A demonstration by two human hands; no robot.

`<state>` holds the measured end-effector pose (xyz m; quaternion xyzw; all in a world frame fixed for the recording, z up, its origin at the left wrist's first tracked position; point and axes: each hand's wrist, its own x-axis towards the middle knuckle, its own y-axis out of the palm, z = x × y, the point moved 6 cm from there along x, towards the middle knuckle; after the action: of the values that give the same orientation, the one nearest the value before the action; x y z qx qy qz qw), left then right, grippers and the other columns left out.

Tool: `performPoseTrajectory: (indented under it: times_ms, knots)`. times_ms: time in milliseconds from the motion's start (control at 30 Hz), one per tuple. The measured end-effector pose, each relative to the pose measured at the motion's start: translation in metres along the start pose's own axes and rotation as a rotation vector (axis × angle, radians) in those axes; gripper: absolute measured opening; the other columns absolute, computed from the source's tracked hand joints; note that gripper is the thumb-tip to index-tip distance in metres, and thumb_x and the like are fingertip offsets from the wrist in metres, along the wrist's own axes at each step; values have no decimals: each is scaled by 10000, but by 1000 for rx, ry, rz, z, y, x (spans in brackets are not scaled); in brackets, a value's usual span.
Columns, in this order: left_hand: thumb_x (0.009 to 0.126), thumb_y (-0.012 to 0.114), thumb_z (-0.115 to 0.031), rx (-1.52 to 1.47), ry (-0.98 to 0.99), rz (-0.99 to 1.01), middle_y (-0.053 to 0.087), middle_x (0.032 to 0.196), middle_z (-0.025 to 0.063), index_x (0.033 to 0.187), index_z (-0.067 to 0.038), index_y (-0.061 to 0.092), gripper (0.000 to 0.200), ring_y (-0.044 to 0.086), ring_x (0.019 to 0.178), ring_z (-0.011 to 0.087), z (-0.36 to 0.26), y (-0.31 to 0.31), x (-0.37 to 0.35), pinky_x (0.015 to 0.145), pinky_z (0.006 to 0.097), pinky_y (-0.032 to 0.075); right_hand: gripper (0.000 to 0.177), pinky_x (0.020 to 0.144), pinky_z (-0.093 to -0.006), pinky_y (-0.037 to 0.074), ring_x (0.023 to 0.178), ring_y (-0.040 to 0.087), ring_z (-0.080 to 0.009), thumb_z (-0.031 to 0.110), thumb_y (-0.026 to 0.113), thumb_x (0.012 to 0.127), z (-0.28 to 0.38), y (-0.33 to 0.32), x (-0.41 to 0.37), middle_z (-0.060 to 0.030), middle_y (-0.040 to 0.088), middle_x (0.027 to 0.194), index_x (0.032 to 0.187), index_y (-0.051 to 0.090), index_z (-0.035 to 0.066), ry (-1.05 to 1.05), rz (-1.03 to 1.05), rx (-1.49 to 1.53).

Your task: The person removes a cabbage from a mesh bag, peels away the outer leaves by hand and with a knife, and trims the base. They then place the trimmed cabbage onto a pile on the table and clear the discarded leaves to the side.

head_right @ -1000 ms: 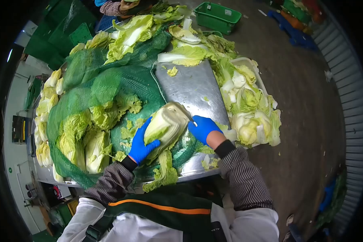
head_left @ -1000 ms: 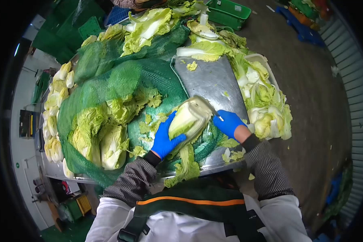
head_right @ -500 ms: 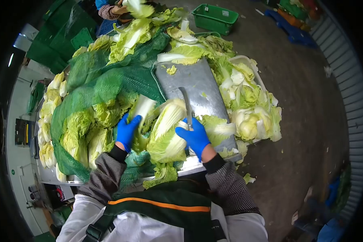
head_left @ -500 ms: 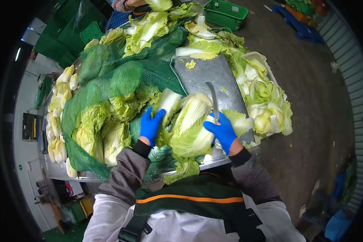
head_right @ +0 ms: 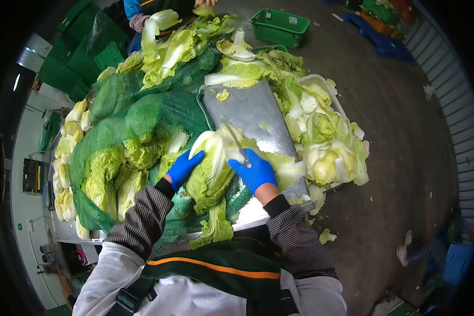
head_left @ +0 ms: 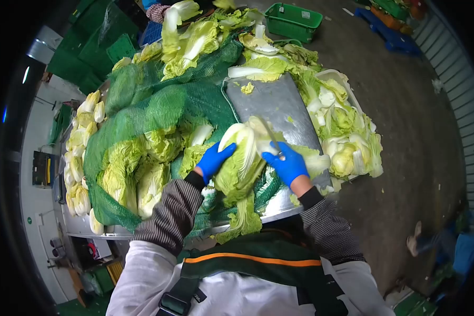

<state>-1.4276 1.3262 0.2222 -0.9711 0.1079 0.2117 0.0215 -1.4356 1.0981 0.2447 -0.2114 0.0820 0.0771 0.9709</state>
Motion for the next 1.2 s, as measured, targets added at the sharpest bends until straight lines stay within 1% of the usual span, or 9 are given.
performPoseTrajectory:
  times_ms: [100,267,533,767,833,900,1000,1100,1200]
  knots:
    - [919,591,-291,-321,120,-86,554,1241,101,1331,17,419,542,543,1096,169,-13,11,-30,939,300,438,667,809,-403,499,948,631,-355,471,698,769,29,9,-5,-211,643,1019,1269,500,78,-51,21,-39]
    - [848,674,-145,-277,275,-340,512,1280,124,1377,6,350,639,523,1133,196,-50,22,-63,963,331,431,739,802,-412,503,930,630,-372,423,723,745,75,6,-5,-229,638,1019,1321,421,73,-151,55,-71]
    - [732,792,-197,-12,466,-471,459,1353,153,1427,-1,279,886,463,1226,224,-53,25,-85,1024,339,378,630,736,-455,506,828,630,-397,254,654,734,87,13,-16,-214,644,898,1301,427,101,-179,-53,-189]
    - [873,643,-233,-307,244,-175,522,1285,111,1362,-3,385,599,528,1138,184,-43,23,-86,985,320,410,392,645,-415,506,698,649,-333,220,605,747,56,-19,10,-182,640,738,1105,586,64,-84,-106,-109]
    - [932,557,-284,-496,161,-70,527,1278,92,1350,-12,400,523,535,1122,167,-36,25,-88,971,326,423,506,690,-386,510,735,653,-303,307,657,766,16,-29,39,-180,656,800,1187,554,46,80,-64,2]
    - [948,492,-377,-768,98,34,493,1326,109,1382,-36,369,565,520,1161,202,-37,29,-88,1000,349,411,633,739,-368,506,796,649,-302,399,690,762,10,-33,34,-187,661,882,1246,515,31,47,-38,-151]
    - [963,390,-504,-1081,57,184,417,1412,137,1437,-77,301,645,468,1245,257,-40,33,-87,1061,378,372,800,844,-340,482,952,629,-263,511,707,766,65,-28,10,-199,642,1057,1329,445,6,-56,156,-26]
    - [965,365,-520,-1113,72,195,420,1411,131,1437,-82,302,647,451,1260,250,-54,40,-84,1062,390,367,754,865,-339,476,986,617,-235,462,701,794,109,-13,-17,-190,632,1092,1332,439,3,-126,281,236]
    - [917,494,-504,-535,335,2,380,1433,115,1464,-70,222,750,409,1290,245,-80,18,-81,1070,372,340,762,869,-341,474,1005,614,-235,437,716,786,107,-7,-20,-185,629,1109,1354,419,26,-190,268,334]
